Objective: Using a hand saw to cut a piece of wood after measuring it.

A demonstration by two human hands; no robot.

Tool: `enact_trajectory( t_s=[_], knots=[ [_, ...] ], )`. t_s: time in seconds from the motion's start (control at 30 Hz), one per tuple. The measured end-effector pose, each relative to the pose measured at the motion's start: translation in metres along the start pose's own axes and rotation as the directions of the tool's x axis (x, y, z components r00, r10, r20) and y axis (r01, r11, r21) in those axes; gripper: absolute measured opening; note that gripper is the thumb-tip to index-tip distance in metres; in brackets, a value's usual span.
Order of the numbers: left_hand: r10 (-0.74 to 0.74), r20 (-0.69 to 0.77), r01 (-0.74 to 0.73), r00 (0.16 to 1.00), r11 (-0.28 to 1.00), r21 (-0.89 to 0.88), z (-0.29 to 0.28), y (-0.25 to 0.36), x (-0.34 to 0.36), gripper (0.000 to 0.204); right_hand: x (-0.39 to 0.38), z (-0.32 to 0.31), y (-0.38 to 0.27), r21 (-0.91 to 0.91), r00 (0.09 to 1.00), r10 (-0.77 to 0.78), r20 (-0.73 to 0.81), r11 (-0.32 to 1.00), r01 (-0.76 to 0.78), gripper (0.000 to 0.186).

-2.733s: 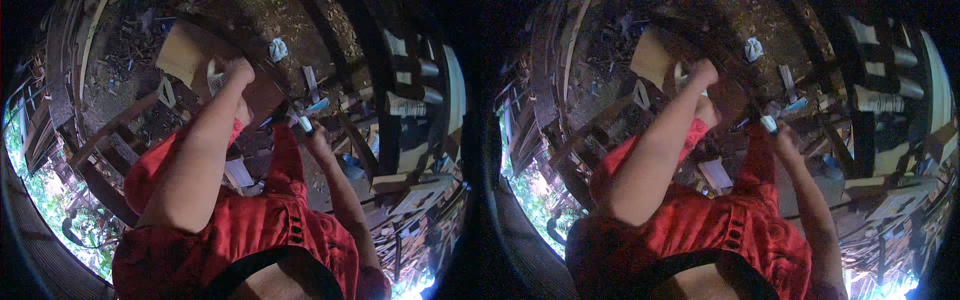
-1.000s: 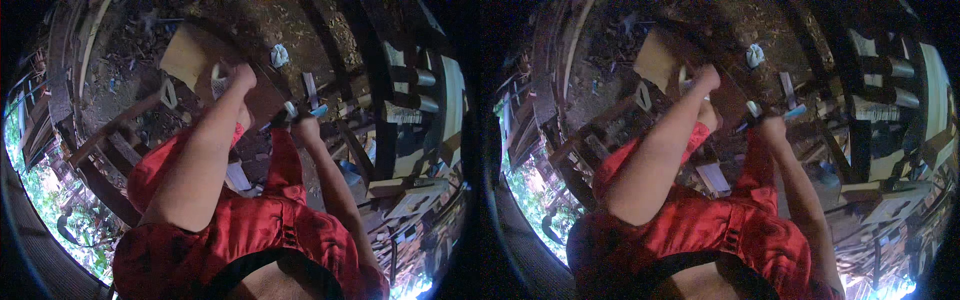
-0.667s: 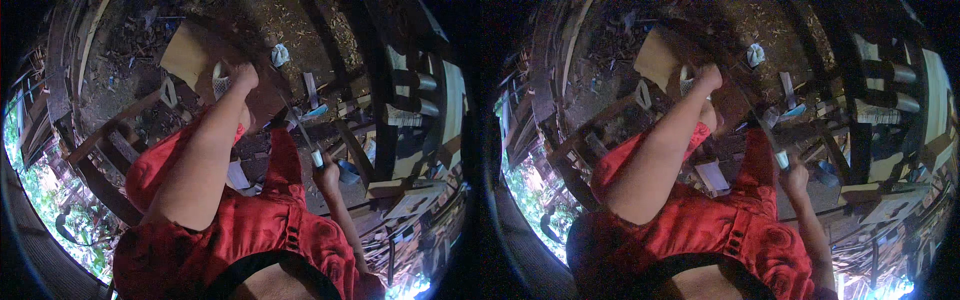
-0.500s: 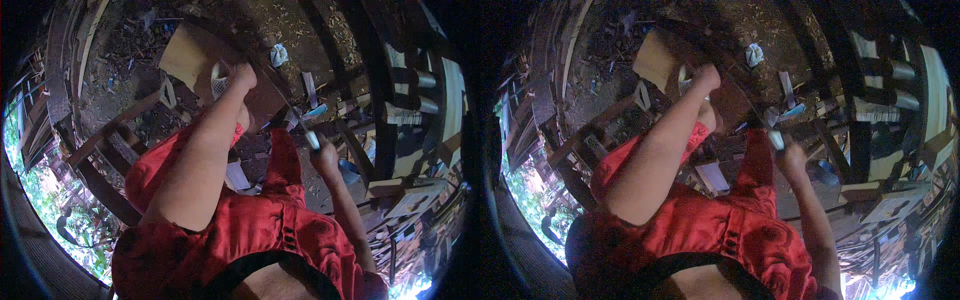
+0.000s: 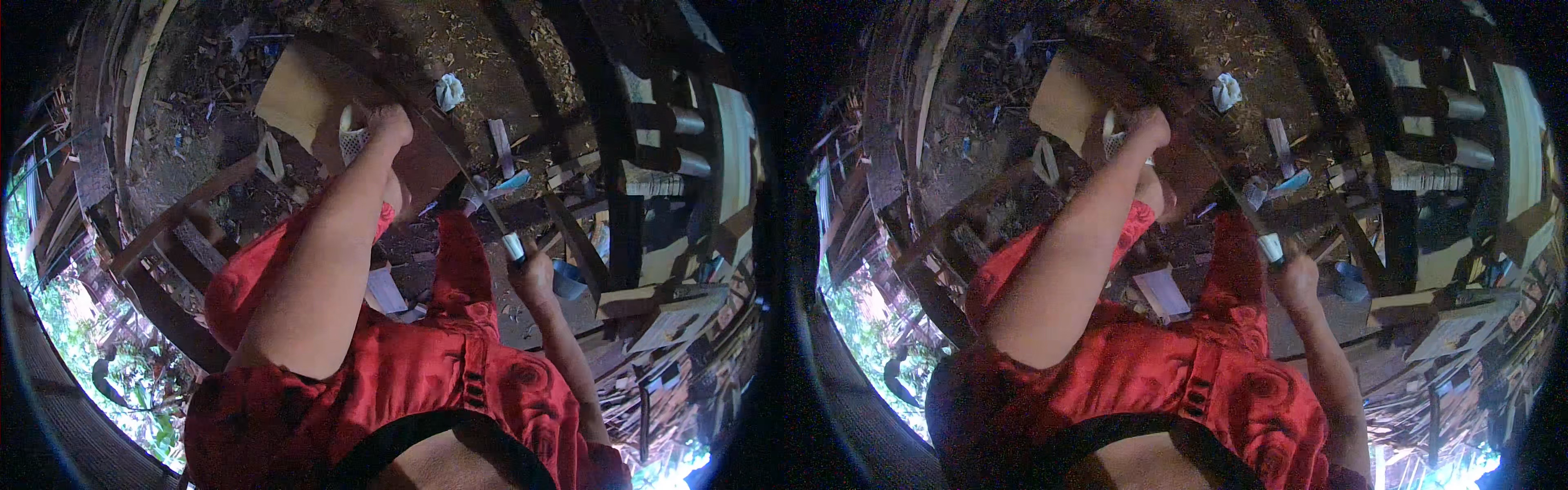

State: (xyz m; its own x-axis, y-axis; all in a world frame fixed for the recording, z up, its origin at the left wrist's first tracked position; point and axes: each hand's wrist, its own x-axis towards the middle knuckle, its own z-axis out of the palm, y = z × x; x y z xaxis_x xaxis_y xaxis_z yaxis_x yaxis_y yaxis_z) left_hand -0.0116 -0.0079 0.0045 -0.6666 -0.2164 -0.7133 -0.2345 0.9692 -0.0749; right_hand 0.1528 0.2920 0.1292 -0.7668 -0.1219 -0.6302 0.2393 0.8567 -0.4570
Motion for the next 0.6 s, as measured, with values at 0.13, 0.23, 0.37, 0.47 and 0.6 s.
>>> enact_trajectory(
  t_s=[0.13,0.23,0.37,0.47,0.6],
  knots=[
    [0.052,-0.071,-0.049,0.996,0.998,0.042,0.008,-0.002,0.004,0.024,0.045,0.014,-0.018,0.037,1.0,-0.02,0.014,0.999,0.019,0.031],
    [0.027,-0.009,-0.027,1.0,1.0,-0.014,0.012,-0.006,0.01,0.026,0.098,0.038,-0.044,-0.134,0.989,-0.136,0.048,0.981,0.142,0.022],
    [0.07,0.028,-0.073,0.997,0.986,0.152,0.008,-0.002,0.008,0.029,0.09,0.045,-0.04,-0.053,0.992,0.032,0.125,0.998,-0.026,0.034],
    [0.033,0.041,-0.04,0.999,0.985,0.17,0.0,0.0,0.0,0.033,0.025,0.023,-0.015,0.038,0.999,0.026,0.04,0.999,-0.027,0.036],
    [0.022,-0.021,-0.021,1.0,0.999,0.048,0.003,0.0,0.001,0.034,-0.002,0.008,-0.005,-0.058,0.994,0.072,0.08,0.996,-0.067,0.036]
  ],
)
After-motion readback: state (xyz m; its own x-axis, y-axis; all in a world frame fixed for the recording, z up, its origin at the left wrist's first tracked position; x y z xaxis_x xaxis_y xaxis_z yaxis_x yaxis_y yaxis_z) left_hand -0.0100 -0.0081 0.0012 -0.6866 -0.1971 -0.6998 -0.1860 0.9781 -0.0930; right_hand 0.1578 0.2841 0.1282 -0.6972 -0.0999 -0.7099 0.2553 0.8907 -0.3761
